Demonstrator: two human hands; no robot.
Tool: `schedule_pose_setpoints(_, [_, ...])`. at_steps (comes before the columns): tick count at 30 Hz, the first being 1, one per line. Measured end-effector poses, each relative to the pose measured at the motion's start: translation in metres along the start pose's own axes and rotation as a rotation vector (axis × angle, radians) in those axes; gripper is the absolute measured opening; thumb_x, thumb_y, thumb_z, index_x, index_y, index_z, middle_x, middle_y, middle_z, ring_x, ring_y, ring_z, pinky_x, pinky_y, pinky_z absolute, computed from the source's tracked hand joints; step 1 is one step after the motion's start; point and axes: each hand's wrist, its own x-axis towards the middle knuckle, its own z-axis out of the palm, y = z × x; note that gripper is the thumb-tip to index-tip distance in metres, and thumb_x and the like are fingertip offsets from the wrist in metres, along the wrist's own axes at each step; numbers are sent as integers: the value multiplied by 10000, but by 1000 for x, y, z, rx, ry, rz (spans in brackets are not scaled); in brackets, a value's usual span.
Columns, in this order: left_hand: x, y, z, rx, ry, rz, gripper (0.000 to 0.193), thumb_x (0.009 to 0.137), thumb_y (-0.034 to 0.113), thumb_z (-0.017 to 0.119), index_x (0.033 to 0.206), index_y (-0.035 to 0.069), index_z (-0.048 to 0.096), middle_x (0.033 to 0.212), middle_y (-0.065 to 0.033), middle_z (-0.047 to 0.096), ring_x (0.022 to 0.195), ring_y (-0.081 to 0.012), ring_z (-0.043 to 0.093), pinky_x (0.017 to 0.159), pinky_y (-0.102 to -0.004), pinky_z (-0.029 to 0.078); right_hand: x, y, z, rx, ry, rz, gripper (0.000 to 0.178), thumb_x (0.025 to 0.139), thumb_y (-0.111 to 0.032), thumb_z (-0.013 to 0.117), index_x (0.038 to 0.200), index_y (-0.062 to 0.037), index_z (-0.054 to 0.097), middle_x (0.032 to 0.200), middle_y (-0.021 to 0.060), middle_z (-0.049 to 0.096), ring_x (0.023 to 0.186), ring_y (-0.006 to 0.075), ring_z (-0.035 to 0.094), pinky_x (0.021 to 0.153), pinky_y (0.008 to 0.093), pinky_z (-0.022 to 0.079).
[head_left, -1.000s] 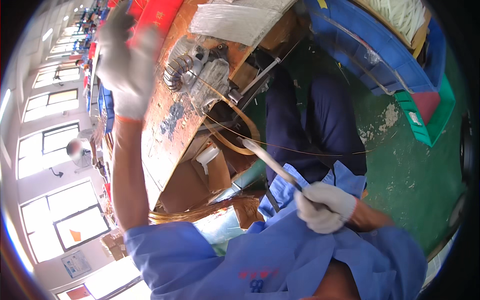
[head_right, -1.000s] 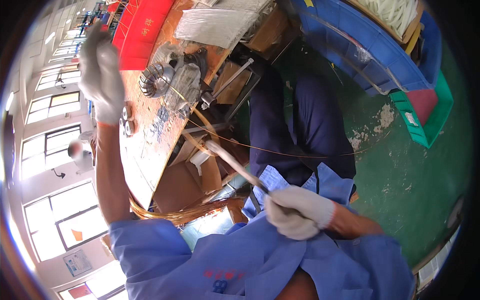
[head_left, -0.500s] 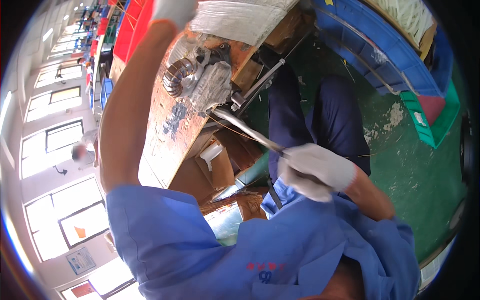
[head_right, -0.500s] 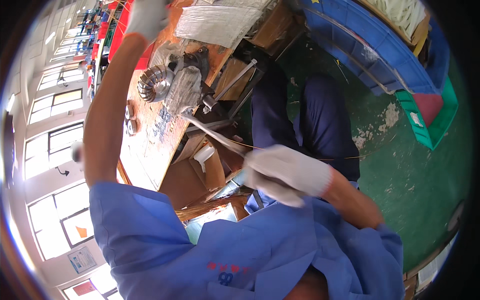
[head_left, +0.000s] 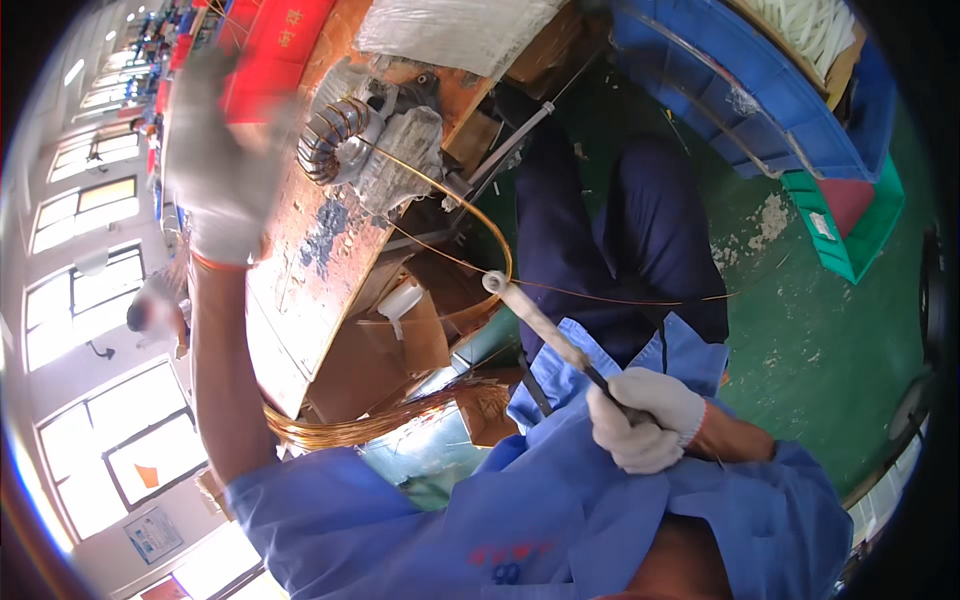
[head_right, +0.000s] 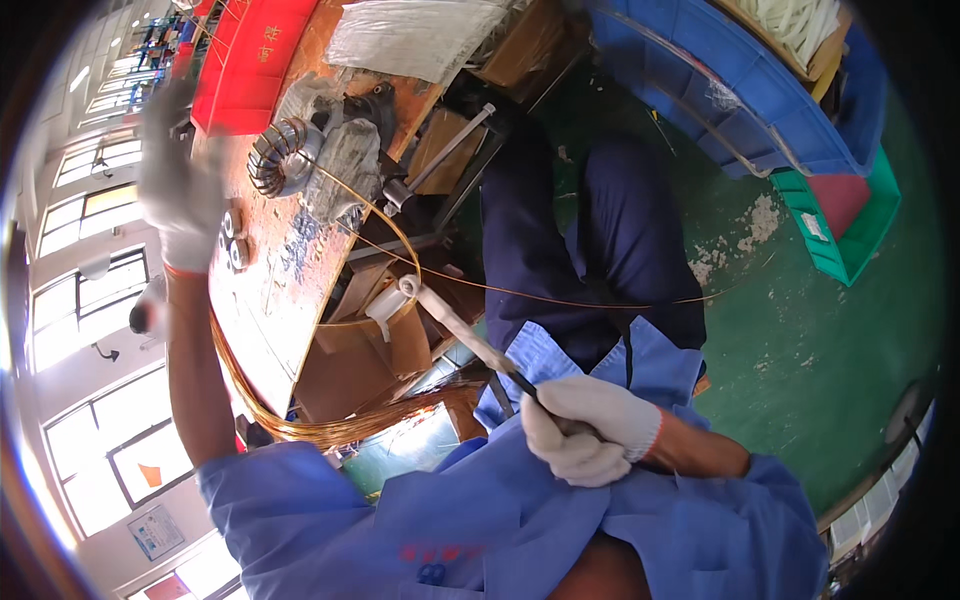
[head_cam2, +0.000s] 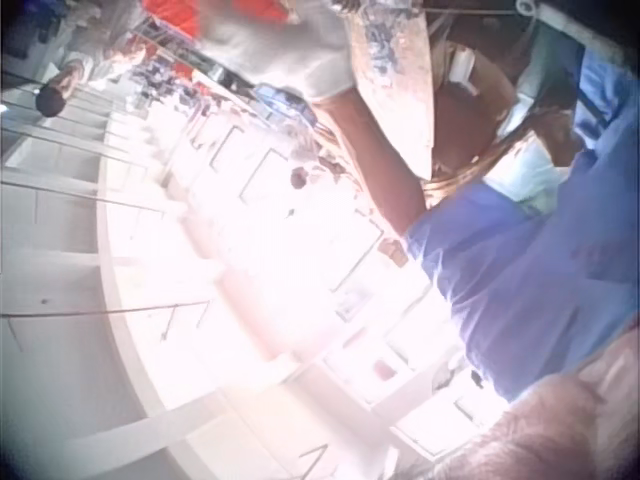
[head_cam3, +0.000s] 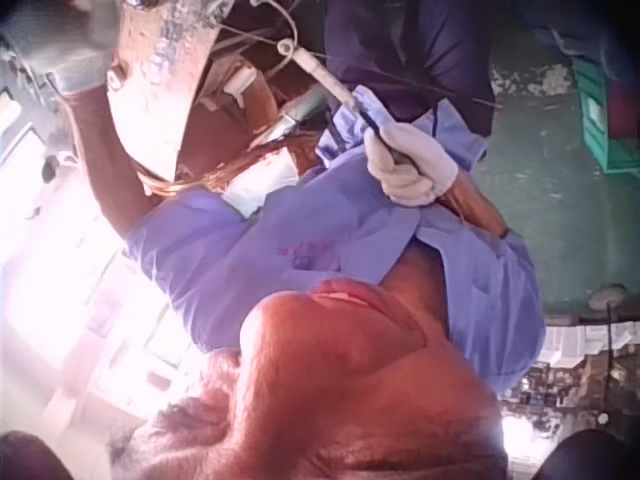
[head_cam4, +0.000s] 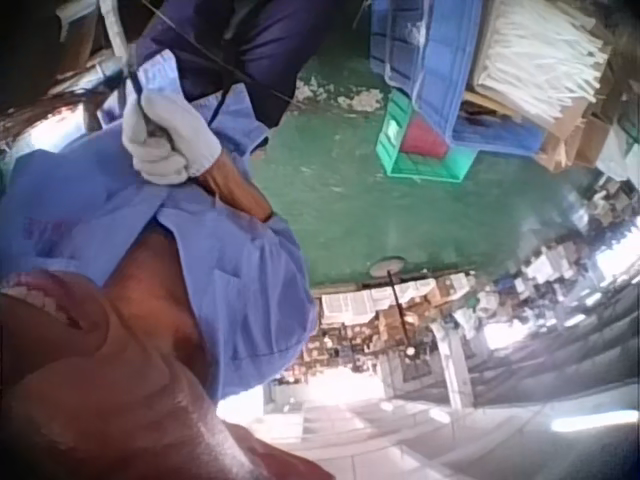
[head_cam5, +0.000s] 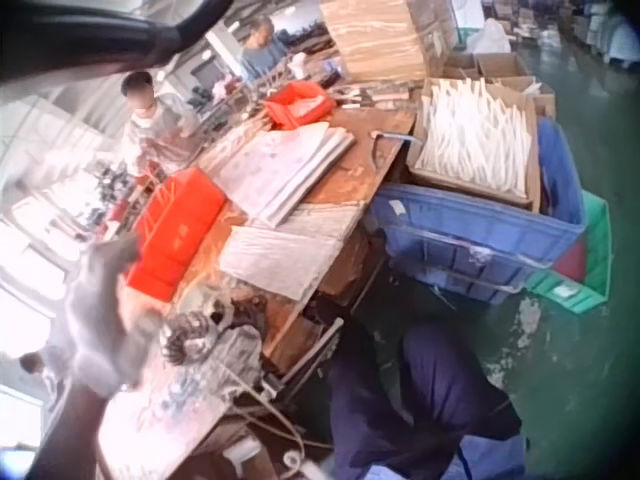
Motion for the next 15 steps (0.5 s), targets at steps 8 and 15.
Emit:
schedule_pose_setpoints(8, [-32, 136, 46, -261, -373, 423, 275, 857, 300, 792, 881, 68, 646, 756, -63, 562, 692, -258, 652, 609, -390, 563, -73, 8, -5, -265, 325, -27, 488, 1144, -475, 383, 970, -83, 616, 611, -32, 393, 394, 46, 319, 313, 233, 281])
schedule_pose_setpoints(15, [42, 167, 112, -165, -75, 227, 256, 977, 243, 684, 821, 52, 615, 728, -111, 581, 610, -284, 665, 500, -389, 535, -141, -15, -35, 36, 302, -436, 530, 1163, -460, 291, 1070, -75, 644, 611, -62, 288, 363, 13, 147, 286, 219, 135])
